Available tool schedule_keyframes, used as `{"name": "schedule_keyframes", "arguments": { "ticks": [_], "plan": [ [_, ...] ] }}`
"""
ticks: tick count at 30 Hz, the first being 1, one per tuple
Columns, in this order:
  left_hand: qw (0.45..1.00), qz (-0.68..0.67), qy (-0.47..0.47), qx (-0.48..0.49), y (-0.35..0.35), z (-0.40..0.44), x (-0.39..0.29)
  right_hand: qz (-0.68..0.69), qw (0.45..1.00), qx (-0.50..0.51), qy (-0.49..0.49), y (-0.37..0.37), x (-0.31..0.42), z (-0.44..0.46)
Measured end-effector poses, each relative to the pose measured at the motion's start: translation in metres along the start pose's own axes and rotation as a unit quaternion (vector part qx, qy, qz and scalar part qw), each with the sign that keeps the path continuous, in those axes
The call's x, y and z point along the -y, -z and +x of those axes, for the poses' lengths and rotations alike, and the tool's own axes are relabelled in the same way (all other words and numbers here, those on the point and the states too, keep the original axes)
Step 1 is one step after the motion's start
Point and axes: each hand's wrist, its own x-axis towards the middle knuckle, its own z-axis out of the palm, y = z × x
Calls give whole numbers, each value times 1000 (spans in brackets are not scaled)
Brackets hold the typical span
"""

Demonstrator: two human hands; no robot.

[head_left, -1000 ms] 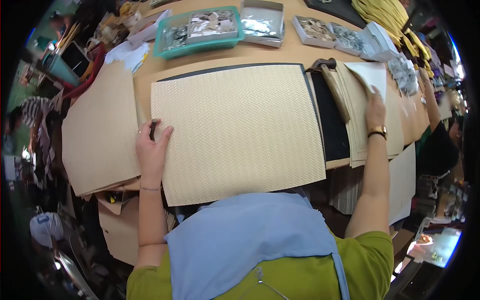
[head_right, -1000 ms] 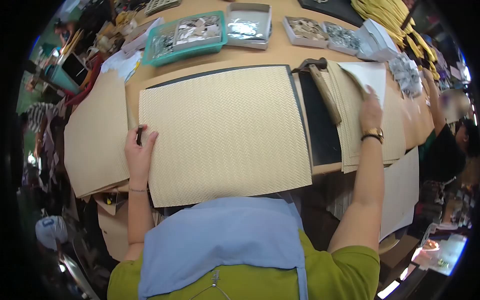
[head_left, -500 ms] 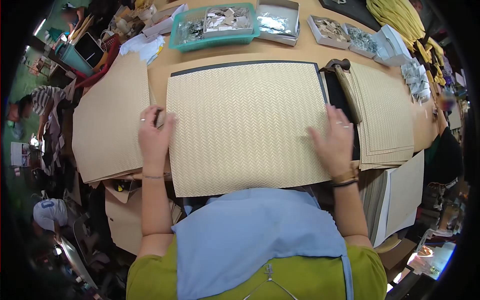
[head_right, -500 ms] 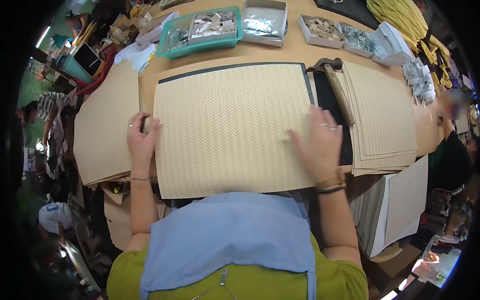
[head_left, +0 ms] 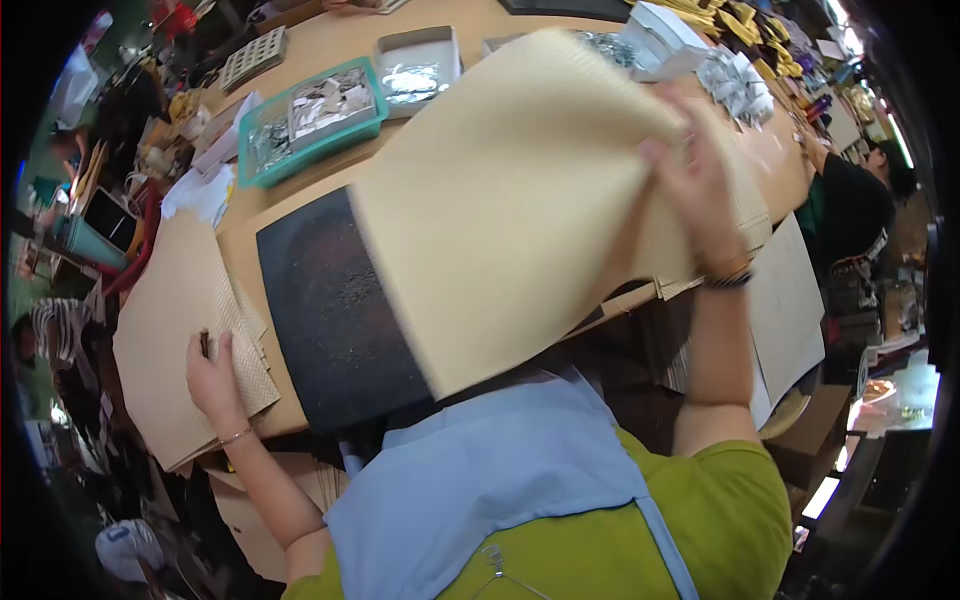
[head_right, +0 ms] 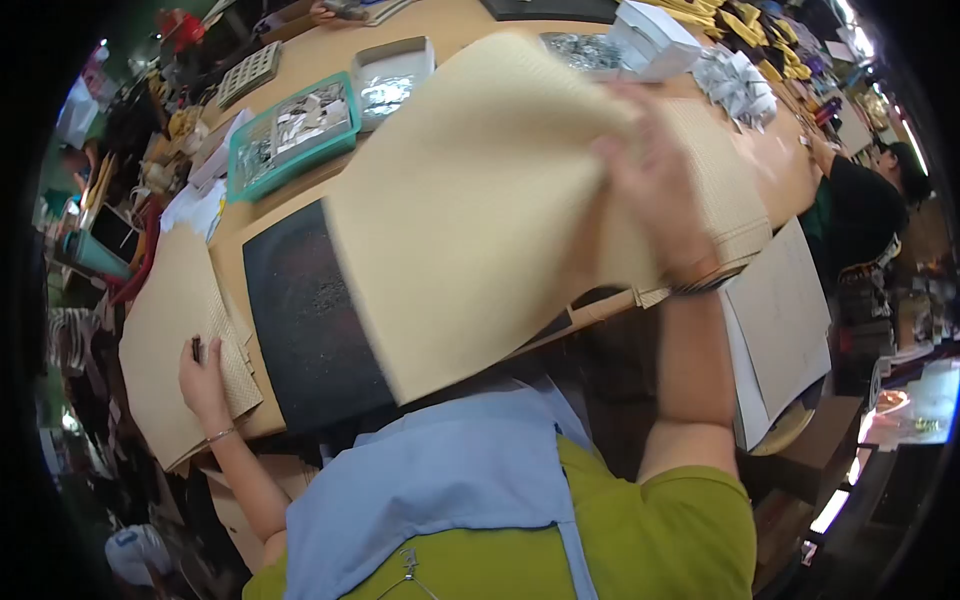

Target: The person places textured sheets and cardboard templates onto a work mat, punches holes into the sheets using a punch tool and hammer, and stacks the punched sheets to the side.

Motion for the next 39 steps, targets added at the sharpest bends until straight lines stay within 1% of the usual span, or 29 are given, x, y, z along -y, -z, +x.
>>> {"name": "schedule_keyframes", "arguments": {
  "ticks": [1,3,4,5,6,7,9,11,12,14,15,17,19,20,21,23,24,26,28,30,31,32,33,34,35,36,37,38,39],
  "plan": [
    [1000,-9,-15,-10,-3,1,5,-25,999,-18,37,34,-18,19],
    [999,-20,-39,-16,-5,3,6,-153,987,16,-38,105,-40,47],
    [998,-20,-50,-11,-3,4,5,-266,963,1,-46,141,-75,61],
    [998,-20,-62,-7,-2,4,4,-374,926,-14,-53,161,-102,68],
    [998,-7,-61,-2,-2,5,3,-505,856,-15,-113,156,-101,62],
    [998,7,-60,1,-2,8,1,-622,764,-17,-170,151,-101,56],
    [997,31,-67,-11,-6,12,1,-481,829,51,-281,143,-172,46],
    [995,55,-81,-38,-15,13,5,-342,859,116,-363,113,-249,17],
    [995,49,-85,-35,-19,13,8,-372,845,99,-372,98,-237,7],
    [994,51,-92,-27,-18,18,18,-423,814,74,-392,51,-175,-25],
    [998,14,-63,12,-15,21,25,-412,821,88,-384,51,-173,-31],
    [994,-67,0,81,-4,34,37,-390,838,114,-364,62,-187,-35],
    [962,-262,-57,56,8,25,20,-405,846,124,-323,72,-205,-42],
    [939,-335,-26,73,11,16,-2,-416,849,129,-299,71,-208,-41],
    [909,-408,4,87,16,4,-31,-402,880,108,-228,64,-205,-39],
    [880,-416,77,216,35,-27,-102,-361,927,63,-84,41,-186,-32],
    [848,-445,72,277,26,-41,-127,-368,928,48,-25,21,-162,-27],
    [775,-488,70,397,9,-67,-177,-227,970,86,-9,-11,-127,-15],
    [726,-547,-28,415,-27,-93,-215,-54,993,104,6,-48,-97,-10],
    [663,-587,-109,451,-64,-113,-245,82,966,202,-141,-67,-59,-11],
    [661,-572,-103,474,-56,-114,-250,145,934,246,-214,-73,-43,-14],
    [659,-557,-97,496,-49,-115,-254,162,914,263,-263,-83,-30,-19],
    [666,-568,-127,466,-52,-116,-253,179,890,278,-312,-87,-23,-25],
    [721,-541,-166,401,-51,-109,-246,122,923,286,-228,-90,-27,-33],
    [769,-506,-203,334,-48,-97,-230,97,923,293,-228,-93,-37,-37],
    [810,-465,-239,266,-43,-83,-211,115,935,267,-202,-96,-36,-45],
    [871,-384,-227,206,-34,-67,-192,134,946,238,-176,-100,-34,-53],
    [909,-343,-215,99,-48,-51,-162,147,945,225,-187,-102,-32,-58],
    [942,-283,-141,114,-35,-39,-144,161,944,212,-197,-102,-29,-60]
  ]
}}
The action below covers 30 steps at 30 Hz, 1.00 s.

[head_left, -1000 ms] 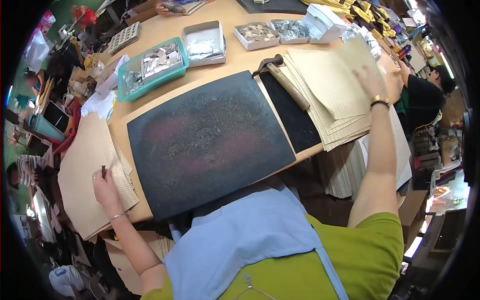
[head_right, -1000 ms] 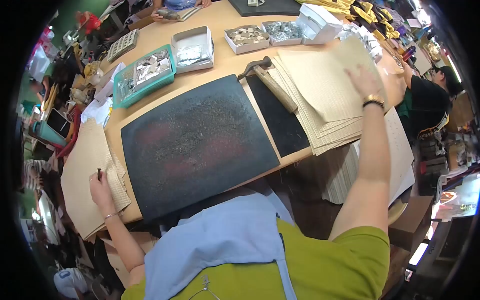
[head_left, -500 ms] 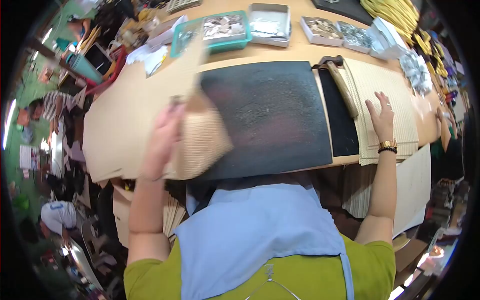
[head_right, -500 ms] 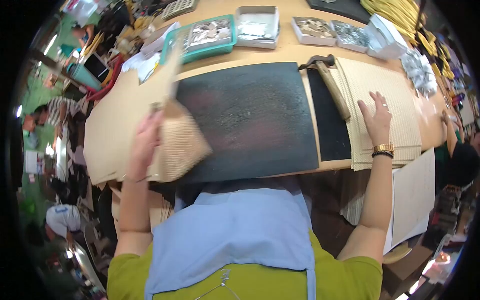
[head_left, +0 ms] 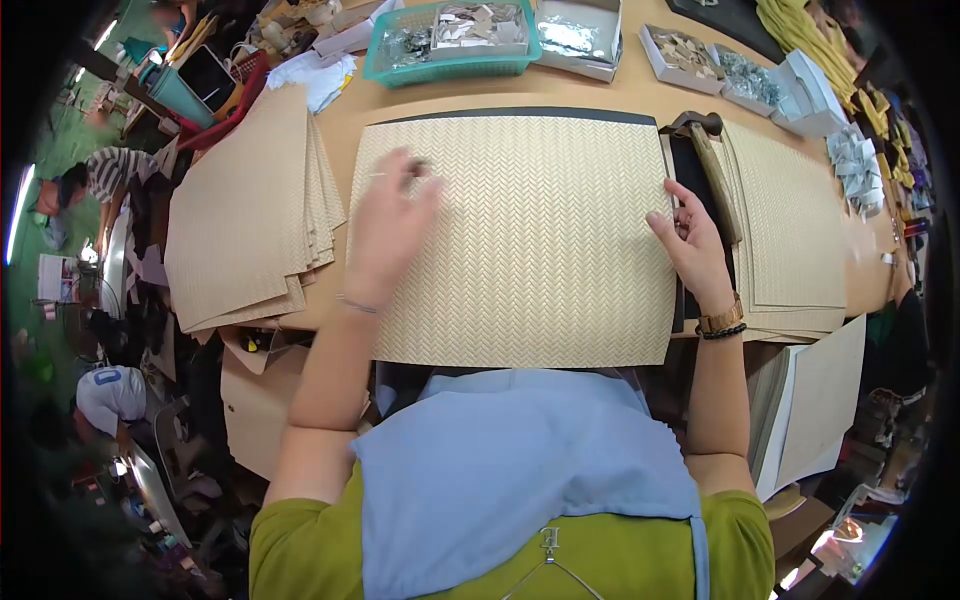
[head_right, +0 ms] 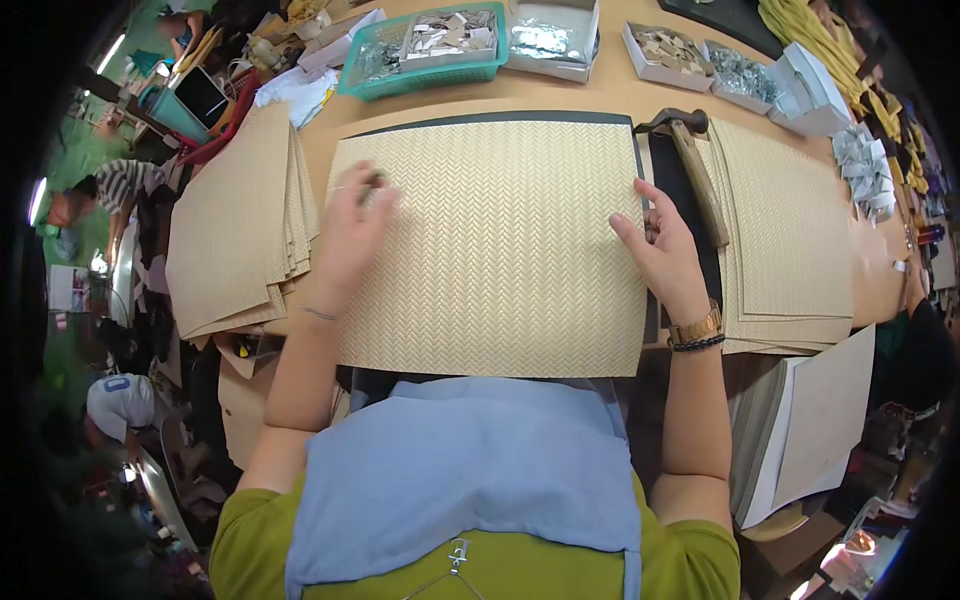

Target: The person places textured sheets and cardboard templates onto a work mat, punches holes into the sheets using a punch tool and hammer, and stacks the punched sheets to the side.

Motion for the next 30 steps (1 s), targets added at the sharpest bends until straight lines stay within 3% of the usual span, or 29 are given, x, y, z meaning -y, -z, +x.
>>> {"name": "schedule_keyframes", "arguments": {
  "ticks": [1,3,6,12,28,30],
  "plan": [
    [995,56,85,-4,22,4,8,16,1000,-11,-3,-1,0,-1],
    [989,100,97,-40,38,3,57,-11,1000,-25,4,-1,-10,3],
    [987,-7,162,6,47,-4,72,-30,998,-46,29,-2,-15,10],
    [987,-69,134,-61,46,-14,80,-60,997,-50,19,-2,-11,14],
    [990,-61,125,-6,62,-8,78,-170,983,-64,17,9,-5,23],
    [990,-78,111,-50,57,1,83,-322,929,-134,128,17,-5,27]
  ]
}}
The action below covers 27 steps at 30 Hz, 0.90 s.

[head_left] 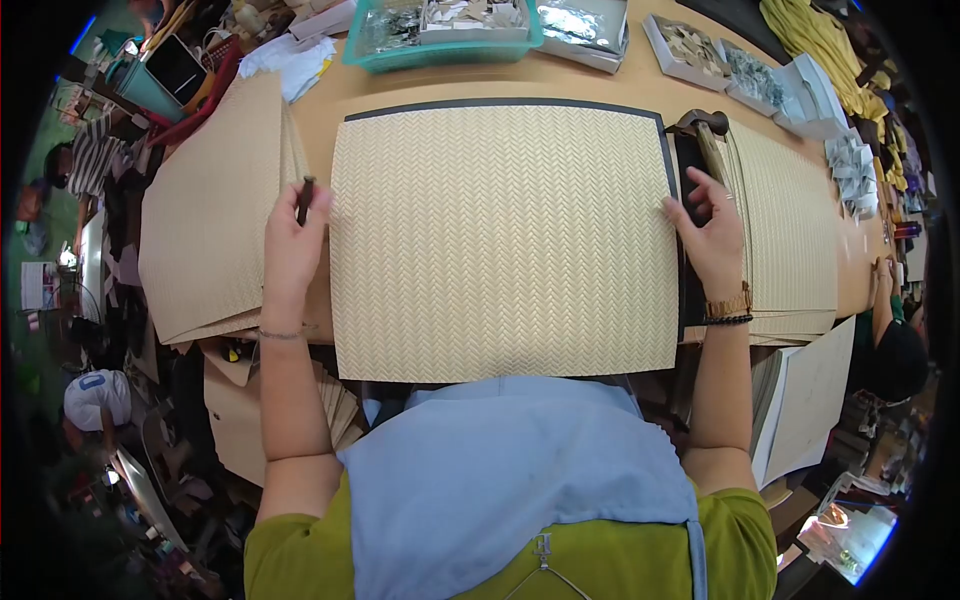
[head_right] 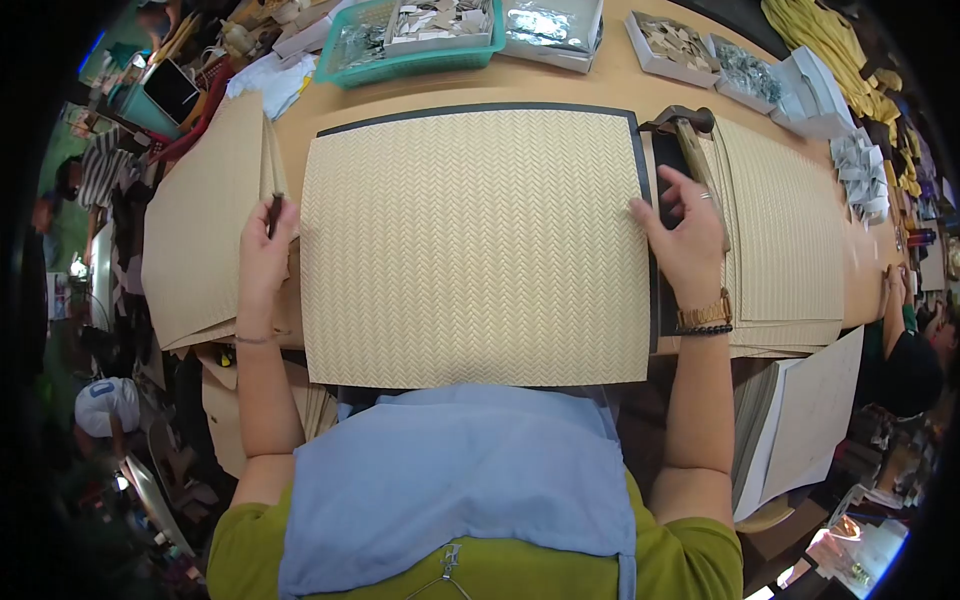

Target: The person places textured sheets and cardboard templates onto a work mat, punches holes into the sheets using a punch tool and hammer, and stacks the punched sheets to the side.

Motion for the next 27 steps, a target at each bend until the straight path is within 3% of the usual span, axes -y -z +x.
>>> {"name": "schedule_keyframes", "arguments": {
  "ticks": [3,4,7,10,13,27],
  "plan": [
    [959,-239,120,92,-6,16,-33,-202,968,-115,93,2,-29,12],
    [960,-245,82,103,-18,24,-39,-263,946,-152,113,1,-42,15],
    [943,-315,-15,106,-67,44,-69,-253,963,-93,5,-8,-59,13],
    [947,-286,-108,102,-109,61,-81,-249,965,-83,-20,-9,-61,12],
    [930,-330,-140,77,-143,65,-82,-249,964,-92,-11,-9,-61,12],
    [954,-219,-181,90,-151,52,-77,-235,967,-98,-25,-9,-60,11]
  ]
}}
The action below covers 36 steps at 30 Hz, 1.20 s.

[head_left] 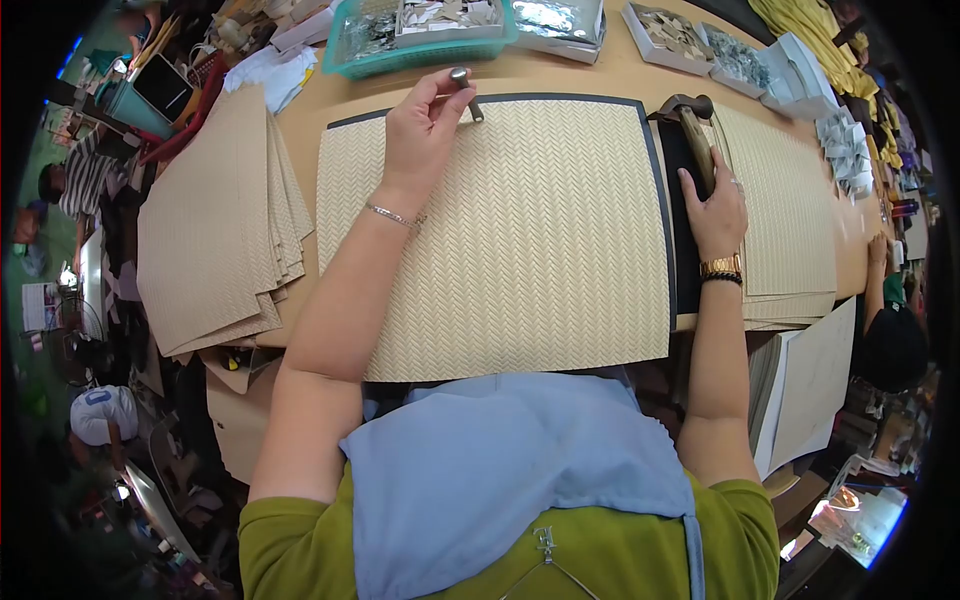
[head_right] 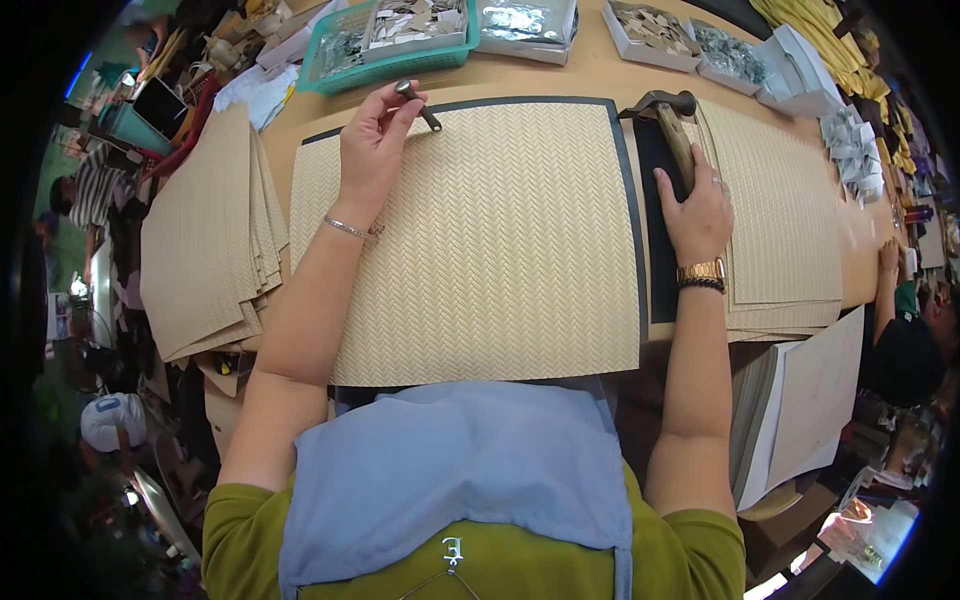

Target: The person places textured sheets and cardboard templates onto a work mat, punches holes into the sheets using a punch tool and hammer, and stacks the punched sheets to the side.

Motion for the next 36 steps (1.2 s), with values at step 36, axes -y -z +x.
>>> {"name": "schedule_keyframes", "arguments": {
  "ticks": [36],
  "plan": [
    [1000,14,-19,-2,-1,-1,3,-14,1000,6,-6,0,1,0]
  ]
}}
